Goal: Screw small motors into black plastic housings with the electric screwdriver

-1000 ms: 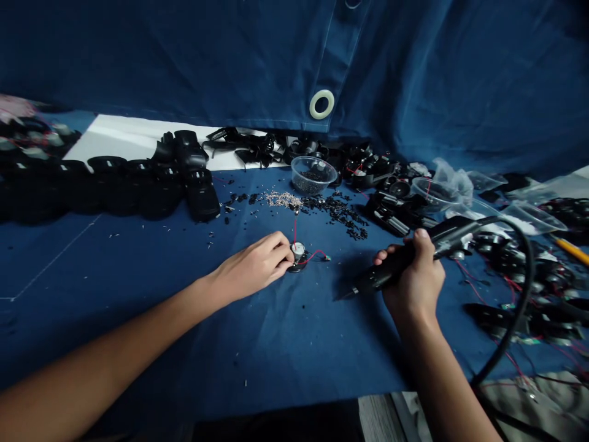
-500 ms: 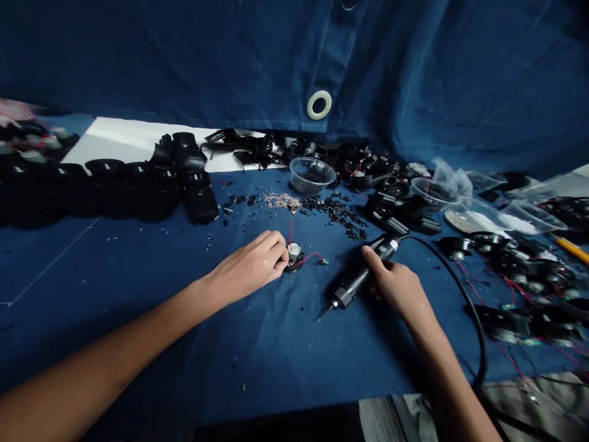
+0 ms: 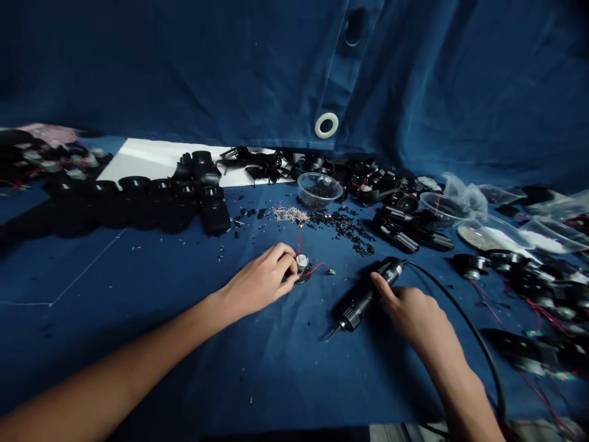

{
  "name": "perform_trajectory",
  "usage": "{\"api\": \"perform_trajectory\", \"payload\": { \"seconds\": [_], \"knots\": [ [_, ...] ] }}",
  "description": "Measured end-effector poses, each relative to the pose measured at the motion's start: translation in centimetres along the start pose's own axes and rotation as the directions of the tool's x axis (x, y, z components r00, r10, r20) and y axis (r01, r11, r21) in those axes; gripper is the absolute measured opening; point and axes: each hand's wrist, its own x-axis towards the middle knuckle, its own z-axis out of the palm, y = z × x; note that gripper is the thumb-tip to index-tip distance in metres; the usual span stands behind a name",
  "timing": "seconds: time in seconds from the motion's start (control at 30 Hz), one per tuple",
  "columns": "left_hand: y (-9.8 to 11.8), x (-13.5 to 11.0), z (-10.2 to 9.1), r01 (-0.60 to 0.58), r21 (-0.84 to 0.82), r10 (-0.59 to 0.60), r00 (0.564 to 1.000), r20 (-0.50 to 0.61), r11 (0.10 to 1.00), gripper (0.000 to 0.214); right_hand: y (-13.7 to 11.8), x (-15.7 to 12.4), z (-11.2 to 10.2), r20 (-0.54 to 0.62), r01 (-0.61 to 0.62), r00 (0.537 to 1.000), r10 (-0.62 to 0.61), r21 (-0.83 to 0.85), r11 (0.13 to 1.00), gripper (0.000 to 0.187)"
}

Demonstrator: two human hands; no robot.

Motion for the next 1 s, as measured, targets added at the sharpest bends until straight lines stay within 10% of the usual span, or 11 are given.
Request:
{"api": "perform_trajectory", "payload": {
  "seconds": [0.13, 0.23, 0.4, 0.5, 0.73, 1.0],
  "knots": [
    [-0.2, 0.3, -1.2, 0.068, -0.049, -0.071, 0.995, -0.066, 0.996, 0.011, -0.7, -0.9, -0.3, 0.104, 0.104, 0.991, -0.088, -0.158, 0.982, 0.044],
    [-0.3, 0.5, -1.9, 0.115, -0.013, -0.116, 0.987, -0.113, 0.993, 0.016, -3.1, -2.4, -0.9, 0.196, 0.386, 0.908, -0.371, -0.048, 0.921, 0.037],
    [-1.1, 1.3, -2.4, 0.104, 0.143, -0.088, 0.989, -0.116, 0.984, 0.032, -9.2, -4.2, -0.8, 0.222, 0.865, 0.438, -0.871, 0.161, 0.476, 0.024],
    [-3.2, 3.4, -3.3, 0.156, 0.293, -0.121, 0.983, -0.136, 0.943, 0.038, -11.5, -3.4, 0.4, 0.146, 0.958, 0.288, -0.947, -0.032, 0.286, 0.024],
    [-12.9, 11.9, -6.8, 0.258, 0.559, -0.251, 0.964, -0.09, 0.788, 0.024, -10.8, -0.4, 2.2, 0.1, 0.858, 0.485, -0.868, -0.244, 0.452, 0.025],
    [-19.9, 16.3, -6.4, 0.15, 0.623, -0.236, 0.97, 0.057, 0.768, 0.017, -10.3, 0.6, 3.0, 0.254, 0.842, 0.532, -0.808, -0.057, 0.537, 0.023]
  ]
}}
